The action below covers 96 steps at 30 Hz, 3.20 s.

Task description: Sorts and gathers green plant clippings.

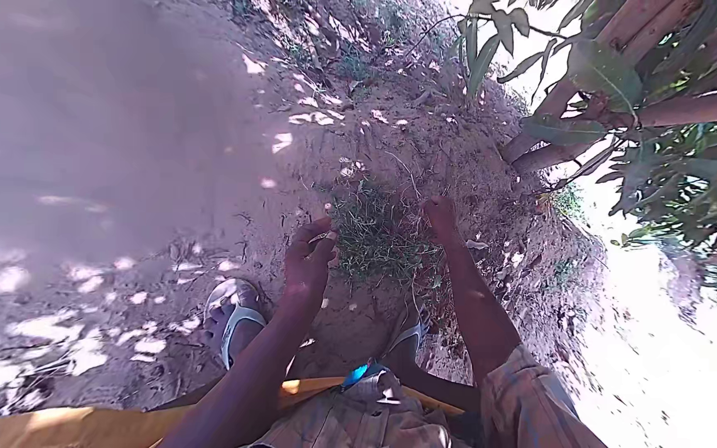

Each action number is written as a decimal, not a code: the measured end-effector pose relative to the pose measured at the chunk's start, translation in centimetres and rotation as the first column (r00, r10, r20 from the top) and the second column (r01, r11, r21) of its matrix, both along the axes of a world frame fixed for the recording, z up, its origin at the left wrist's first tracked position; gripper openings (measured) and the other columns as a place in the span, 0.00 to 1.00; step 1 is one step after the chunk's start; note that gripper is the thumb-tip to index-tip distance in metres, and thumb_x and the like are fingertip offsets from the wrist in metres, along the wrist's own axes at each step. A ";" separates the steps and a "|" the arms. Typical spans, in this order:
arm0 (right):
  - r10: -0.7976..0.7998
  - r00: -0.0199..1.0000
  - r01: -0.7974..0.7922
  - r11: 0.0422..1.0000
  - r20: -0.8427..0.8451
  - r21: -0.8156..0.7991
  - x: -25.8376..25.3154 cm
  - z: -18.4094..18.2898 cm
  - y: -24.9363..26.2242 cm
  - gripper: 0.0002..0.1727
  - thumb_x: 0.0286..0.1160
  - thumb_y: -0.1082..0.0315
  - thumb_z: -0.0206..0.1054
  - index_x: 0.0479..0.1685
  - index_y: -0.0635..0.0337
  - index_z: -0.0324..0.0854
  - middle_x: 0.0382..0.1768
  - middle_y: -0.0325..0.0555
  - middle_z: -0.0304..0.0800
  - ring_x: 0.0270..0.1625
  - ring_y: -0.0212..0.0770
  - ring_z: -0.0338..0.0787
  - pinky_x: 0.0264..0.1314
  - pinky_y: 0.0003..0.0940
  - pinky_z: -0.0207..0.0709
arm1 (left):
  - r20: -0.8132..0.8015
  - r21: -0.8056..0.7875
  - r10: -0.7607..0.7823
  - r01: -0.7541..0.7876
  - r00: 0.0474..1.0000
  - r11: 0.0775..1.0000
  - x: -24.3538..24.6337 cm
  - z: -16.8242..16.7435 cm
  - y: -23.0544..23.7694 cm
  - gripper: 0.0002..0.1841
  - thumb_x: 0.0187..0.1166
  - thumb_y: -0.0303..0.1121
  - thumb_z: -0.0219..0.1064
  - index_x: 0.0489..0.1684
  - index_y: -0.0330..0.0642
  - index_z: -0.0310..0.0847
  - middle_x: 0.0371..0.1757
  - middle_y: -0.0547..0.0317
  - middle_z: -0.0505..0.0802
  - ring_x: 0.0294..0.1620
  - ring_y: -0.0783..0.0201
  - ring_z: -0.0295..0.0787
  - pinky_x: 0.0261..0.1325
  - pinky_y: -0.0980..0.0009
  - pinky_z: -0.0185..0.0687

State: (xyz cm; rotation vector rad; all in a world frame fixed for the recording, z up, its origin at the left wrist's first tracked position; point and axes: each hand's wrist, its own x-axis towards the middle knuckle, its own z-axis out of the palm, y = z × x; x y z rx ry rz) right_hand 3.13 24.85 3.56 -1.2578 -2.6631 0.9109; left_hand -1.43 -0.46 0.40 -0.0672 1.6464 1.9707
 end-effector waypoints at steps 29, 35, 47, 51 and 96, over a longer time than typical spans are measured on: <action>-0.214 0.859 0.082 0.954 -0.464 -0.289 5.8 2.4 0.6 0.14 0.91 0.71 0.50 0.64 0.67 0.75 0.47 0.48 0.88 0.36 0.32 0.88 0.44 0.30 0.84 | -0.011 0.010 -0.054 0.054 0.998 0.998 0.2 -0.6 0.0 0.16 0.89 0.25 0.53 0.71 0.35 0.73 0.72 0.48 0.79 0.56 0.64 0.83 0.57 0.66 0.81; 0.205 0.969 -0.215 0.975 0.140 0.057 5.2 3.2 -0.1 0.18 0.90 0.68 0.58 0.63 0.75 0.81 0.61 0.69 0.86 0.63 0.61 0.86 0.69 0.58 0.74 | -0.015 0.004 -0.061 0.061 0.998 0.998 0.3 -0.3 0.0 0.16 0.89 0.25 0.53 0.71 0.36 0.74 0.74 0.49 0.79 0.56 0.64 0.83 0.56 0.65 0.80; 0.277 0.896 -0.342 0.928 0.347 0.144 1.7 -6.0 -5.8 0.18 0.82 0.70 0.63 0.68 0.62 0.85 0.69 0.64 0.83 0.73 0.64 0.80 0.73 0.63 0.70 | 0.004 -0.032 -0.072 0.072 0.997 0.997 0.1 -0.3 0.1 0.15 0.89 0.24 0.52 0.70 0.36 0.74 0.72 0.48 0.80 0.56 0.62 0.84 0.57 0.64 0.81; 0.098 0.993 -0.103 0.992 0.058 0.076 2.6 -1.9 -2.2 0.18 0.86 0.72 0.57 0.71 0.65 0.80 0.67 0.67 0.84 0.67 0.67 0.84 0.67 0.67 0.74 | 0.014 -0.037 -0.066 0.067 0.998 0.997 -0.1 -0.4 -0.1 0.16 0.89 0.23 0.52 0.70 0.36 0.75 0.73 0.49 0.79 0.56 0.63 0.83 0.57 0.65 0.80; 0.265 0.867 -0.008 0.854 -0.422 0.520 6.0 5.6 -1.9 0.14 0.74 0.81 0.55 0.52 0.72 0.83 0.59 0.65 0.84 0.62 0.53 0.84 0.65 0.44 0.77 | -0.026 -0.018 0.072 -0.072 0.997 0.997 -0.8 0.0 -0.6 0.19 0.87 0.24 0.53 0.76 0.37 0.71 0.76 0.47 0.74 0.55 0.67 0.81 0.56 0.68 0.80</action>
